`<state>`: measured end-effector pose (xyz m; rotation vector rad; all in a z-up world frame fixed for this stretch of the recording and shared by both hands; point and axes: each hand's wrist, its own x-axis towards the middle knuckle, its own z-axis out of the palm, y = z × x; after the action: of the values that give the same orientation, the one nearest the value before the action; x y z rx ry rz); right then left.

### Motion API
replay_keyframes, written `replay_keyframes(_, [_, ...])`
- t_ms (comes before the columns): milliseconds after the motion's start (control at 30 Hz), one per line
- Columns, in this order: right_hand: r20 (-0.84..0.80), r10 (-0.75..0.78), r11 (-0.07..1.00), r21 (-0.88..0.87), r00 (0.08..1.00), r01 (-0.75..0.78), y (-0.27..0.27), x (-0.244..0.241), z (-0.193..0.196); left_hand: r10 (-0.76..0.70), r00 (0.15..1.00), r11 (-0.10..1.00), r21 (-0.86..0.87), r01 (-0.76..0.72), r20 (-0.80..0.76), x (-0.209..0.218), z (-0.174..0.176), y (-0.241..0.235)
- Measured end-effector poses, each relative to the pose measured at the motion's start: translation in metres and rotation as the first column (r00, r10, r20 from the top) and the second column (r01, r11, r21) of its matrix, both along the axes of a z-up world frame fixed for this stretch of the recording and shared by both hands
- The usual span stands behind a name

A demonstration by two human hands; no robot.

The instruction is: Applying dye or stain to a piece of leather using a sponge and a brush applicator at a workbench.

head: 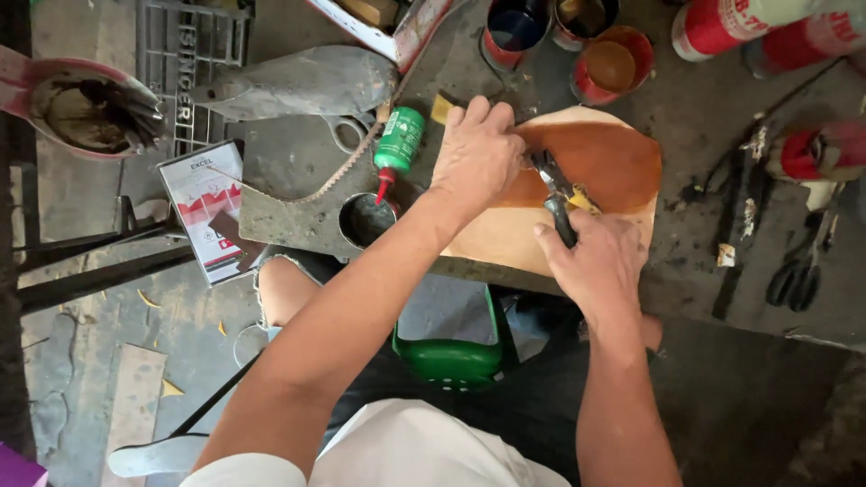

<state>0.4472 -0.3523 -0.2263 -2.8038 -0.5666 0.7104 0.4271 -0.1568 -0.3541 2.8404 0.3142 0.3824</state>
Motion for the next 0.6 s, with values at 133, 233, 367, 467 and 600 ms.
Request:
replay_keyframes(133, [0.016, 0.022, 0.997, -0.076, 1.0, -0.021, -0.007, -0.006, -0.019, -0.003, 1.0, 1.0, 0.007, 0.003, -0.01, 0.001, -0.005, -0.002])
replay_keyframes(233, [0.172, 0.092, 0.995, 0.008, 0.981, -0.095, -0.018, -0.002, -0.048, -0.011, 1.0, 1.0, 0.002, 0.011, 0.016, 0.002, -0.003, 0.0])
replay_keyframes(367, [0.476, 0.184, 0.91, 0.248, 0.86, -0.332, -0.038, 0.01, -0.057, 0.001, 0.996, 0.997, -0.076, 0.006, 0.086, -0.006, 0.027, 0.003])
replay_keyframes(467, [0.509, 0.137, 0.918, 0.256, 0.849, -0.302, -0.05, 0.012, -0.037, 0.017, 0.97, 0.973, -0.227, 0.04, 0.243, -0.041, 0.081, 0.006])
replay_keyframes(600, [0.591, 0.19, 0.937, 0.13, 0.784, -0.325, -0.059, 0.036, 0.014, -0.031, 0.888, 0.876, -0.415, 0.245, 0.459, -0.11, 0.146, -0.008])
